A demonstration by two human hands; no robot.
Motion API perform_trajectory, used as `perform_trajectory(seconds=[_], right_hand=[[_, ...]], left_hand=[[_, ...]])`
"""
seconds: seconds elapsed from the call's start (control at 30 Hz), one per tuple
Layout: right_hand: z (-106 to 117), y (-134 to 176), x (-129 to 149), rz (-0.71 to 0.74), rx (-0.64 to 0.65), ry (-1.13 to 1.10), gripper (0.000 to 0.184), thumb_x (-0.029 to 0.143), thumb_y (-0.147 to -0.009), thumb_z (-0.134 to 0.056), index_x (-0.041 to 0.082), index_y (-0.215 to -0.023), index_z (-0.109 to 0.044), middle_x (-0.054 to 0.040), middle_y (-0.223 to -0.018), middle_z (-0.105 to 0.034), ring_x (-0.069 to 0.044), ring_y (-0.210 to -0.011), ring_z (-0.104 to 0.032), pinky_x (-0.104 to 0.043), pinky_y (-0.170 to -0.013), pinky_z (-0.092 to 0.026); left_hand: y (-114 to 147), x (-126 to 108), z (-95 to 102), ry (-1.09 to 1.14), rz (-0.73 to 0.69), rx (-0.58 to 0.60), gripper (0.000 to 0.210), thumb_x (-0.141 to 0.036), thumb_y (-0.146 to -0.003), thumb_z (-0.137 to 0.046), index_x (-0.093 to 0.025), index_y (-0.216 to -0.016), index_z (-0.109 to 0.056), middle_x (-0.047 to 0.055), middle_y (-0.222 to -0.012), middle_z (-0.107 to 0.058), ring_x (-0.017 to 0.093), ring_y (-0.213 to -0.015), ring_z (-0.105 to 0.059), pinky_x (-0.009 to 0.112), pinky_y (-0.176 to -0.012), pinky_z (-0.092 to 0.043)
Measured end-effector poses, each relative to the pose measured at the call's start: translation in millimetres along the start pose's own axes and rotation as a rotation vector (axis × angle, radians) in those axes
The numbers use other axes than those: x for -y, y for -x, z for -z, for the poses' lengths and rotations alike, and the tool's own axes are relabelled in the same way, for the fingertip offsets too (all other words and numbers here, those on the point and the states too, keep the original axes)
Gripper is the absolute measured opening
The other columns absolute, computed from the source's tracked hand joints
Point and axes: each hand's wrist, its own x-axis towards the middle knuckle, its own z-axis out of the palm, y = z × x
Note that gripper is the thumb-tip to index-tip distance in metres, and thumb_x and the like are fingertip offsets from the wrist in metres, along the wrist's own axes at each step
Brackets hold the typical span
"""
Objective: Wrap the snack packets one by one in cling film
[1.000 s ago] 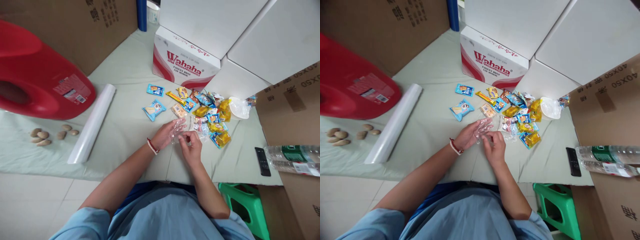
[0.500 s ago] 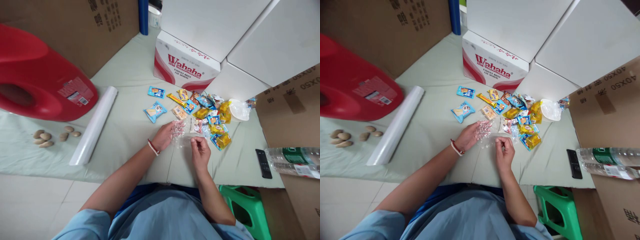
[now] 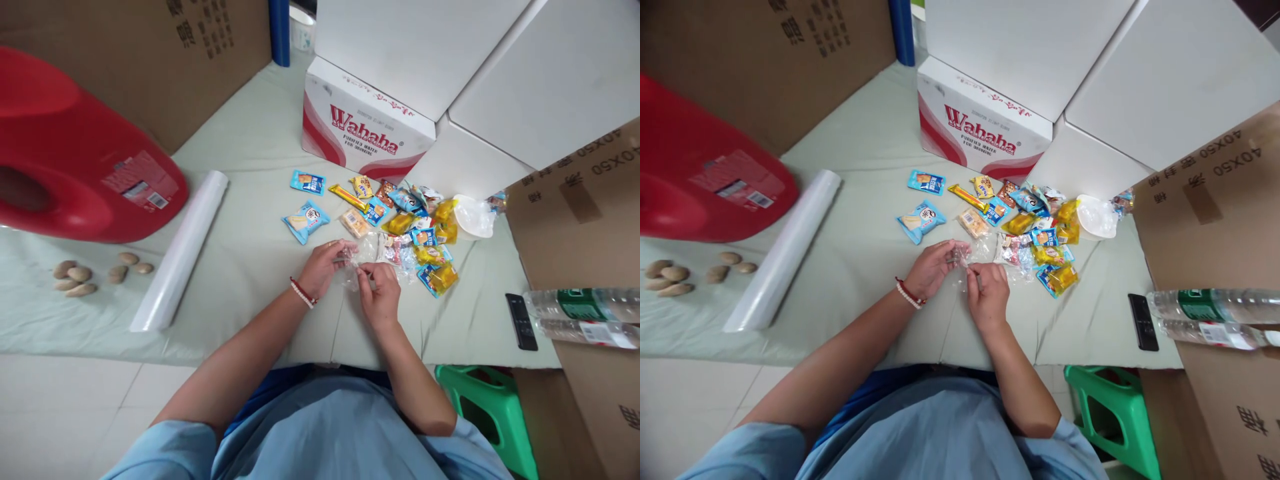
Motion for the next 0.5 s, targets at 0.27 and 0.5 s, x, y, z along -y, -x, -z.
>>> perform_trajectory(seconds=[0.27,0.5], right_hand=[[17.6,16.2,-2.6,-0.214,-0.171,-0.147,0.019,0.037,-0.102,-0.057,0.021,-0.096,-0.064,-0.0028,-0.086,-0.065,-0.018,-0.08,-0.06,-0.033,-0.076,-0.049],[41.2,55.9,-20.2,-0.447,-0.184,-0.387,0.021,0.041,-0.101,-0.058,0.02,-0.101,-0.058,-0.0095,-0.116,-0.067,-0.015,-0.077,-0.064,-0.03,-0.07,-0.052]], left_hand=[[-1.3,-10.4,-0.2,-0.005,-0.049,-0.108,0.029,-0.046,-0.075,-0.076,-0.017,-0.079,-0.071,0.005,-0.077,-0.069,0.014,-0.07,-0.059,0.024,-0.06,-0.042],[-5.7,-24.4,13.8,-0.194,-0.1,-0.267,0.017,-0.023,-0.06,-0.069,-0.018,-0.076,-0.066,0.005,-0.09,-0.072,0.016,-0.081,-0.062,0.025,-0.066,-0.045]])
